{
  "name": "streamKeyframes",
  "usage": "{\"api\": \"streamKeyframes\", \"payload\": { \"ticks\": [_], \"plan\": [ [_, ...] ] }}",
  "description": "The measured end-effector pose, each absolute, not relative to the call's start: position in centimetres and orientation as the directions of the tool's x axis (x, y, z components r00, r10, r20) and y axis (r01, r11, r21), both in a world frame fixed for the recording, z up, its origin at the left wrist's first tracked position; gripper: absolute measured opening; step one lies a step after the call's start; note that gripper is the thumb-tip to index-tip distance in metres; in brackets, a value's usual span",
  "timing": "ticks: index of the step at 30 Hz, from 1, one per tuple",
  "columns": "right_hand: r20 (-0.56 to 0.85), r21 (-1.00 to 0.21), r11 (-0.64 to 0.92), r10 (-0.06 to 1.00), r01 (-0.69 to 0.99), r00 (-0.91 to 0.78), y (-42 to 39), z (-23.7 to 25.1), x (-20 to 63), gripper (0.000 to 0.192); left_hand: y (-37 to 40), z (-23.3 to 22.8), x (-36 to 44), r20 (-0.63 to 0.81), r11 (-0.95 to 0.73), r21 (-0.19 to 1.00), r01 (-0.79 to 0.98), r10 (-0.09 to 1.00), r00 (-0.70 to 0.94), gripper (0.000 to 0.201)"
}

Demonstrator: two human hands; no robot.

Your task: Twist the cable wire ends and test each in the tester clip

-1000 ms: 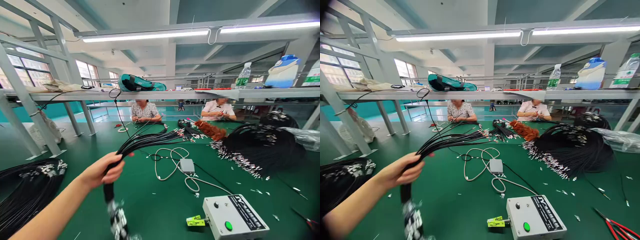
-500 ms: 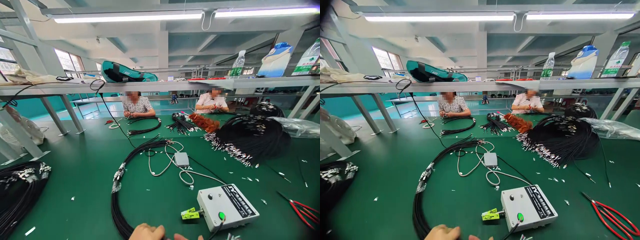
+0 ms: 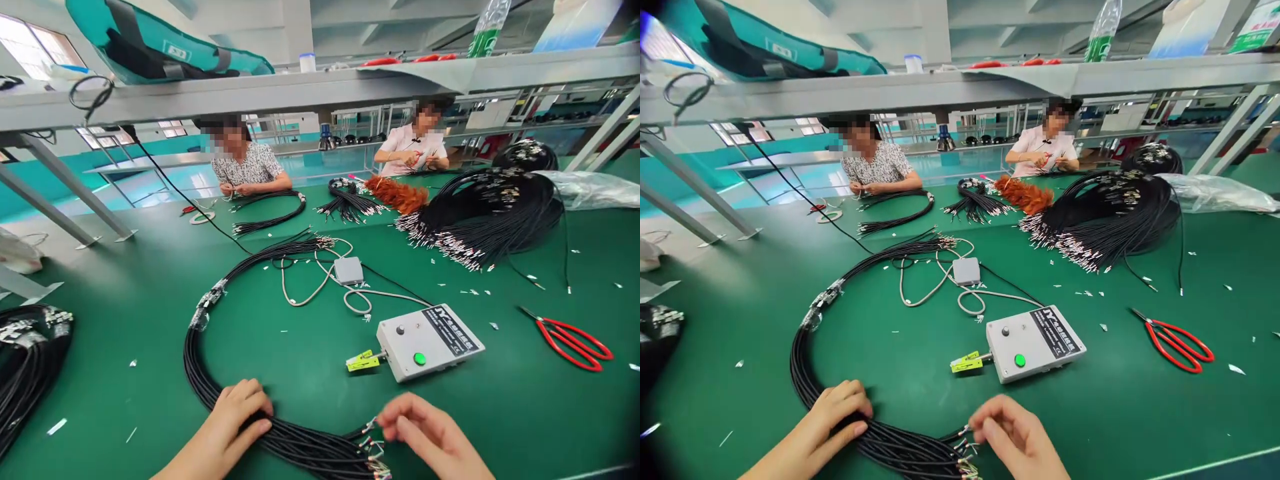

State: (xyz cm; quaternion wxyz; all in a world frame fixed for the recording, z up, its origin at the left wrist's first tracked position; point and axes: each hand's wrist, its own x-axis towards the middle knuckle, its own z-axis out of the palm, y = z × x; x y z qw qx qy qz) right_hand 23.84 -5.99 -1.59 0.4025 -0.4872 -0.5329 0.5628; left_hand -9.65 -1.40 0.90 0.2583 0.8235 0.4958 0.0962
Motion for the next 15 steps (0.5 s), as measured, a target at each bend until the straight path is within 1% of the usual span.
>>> {"api": "streamKeyframes", "payload": {
  "ticks": [2, 4, 6, 7, 9, 11, 12, 13, 15],
  "plan": [
    [-0.049, -0.973, -0.019, 0.991, 0.228, -0.125, -5.6, -1.8, 23.8, 0.034, -0.9, 0.4, -10.0, -0.164, -0.297, 0.568, 0.768, 0.873, 0.459, 0.02],
    [0.02, -0.933, 0.074, 0.988, 0.353, -0.152, -5.6, -2.2, 23.3, 0.029, -0.5, 0.3, -10.3, -0.199, -0.221, 0.621, 0.752, 0.883, 0.424, 0.02],
    [0.051, -0.906, 0.131, 0.978, 0.403, -0.203, -5.8, -2.5, 22.8, 0.028, -0.2, 0.6, -10.5, -0.201, -0.174, 0.669, 0.723, 0.894, 0.401, 0.021],
    [0.055, -0.902, 0.136, 0.978, 0.411, -0.203, -6.0, -2.6, 22.6, 0.028, -0.2, 0.7, -10.6, -0.188, -0.168, 0.683, 0.711, 0.9, 0.393, 0.022],
    [0.053, -0.908, 0.122, 0.983, 0.401, -0.177, -6.2, -2.5, 22.5, 0.03, -0.3, 1.1, -10.5, -0.125, -0.207, 0.676, 0.708, 0.914, 0.387, 0.026],
    [0.042, -0.922, 0.095, 0.988, 0.375, -0.146, -6.2, -2.5, 22.5, 0.031, -0.4, 1.4, -10.6, -0.004, -0.337, 0.599, 0.727, 0.906, 0.424, 0.026],
    [0.034, -0.93, 0.079, 0.991, 0.36, -0.129, -6.2, -2.5, 22.5, 0.032, -0.4, 1.5, -10.8, 0.07, -0.434, 0.526, 0.732, 0.879, 0.471, 0.023],
    [0.025, -0.937, 0.06, 0.994, 0.344, -0.106, -6.2, -2.6, 22.5, 0.032, -0.5, 1.5, -11.1, 0.145, -0.535, 0.434, 0.725, 0.835, 0.531, 0.02],
    [-0.002, -0.951, 0.01, 0.999, 0.31, -0.039, -6.1, -2.8, 22.4, 0.034, -0.6, 1.5, -11.9, 0.261, -0.701, 0.232, 0.674, 0.712, 0.651, 0.017]
  ]
}}
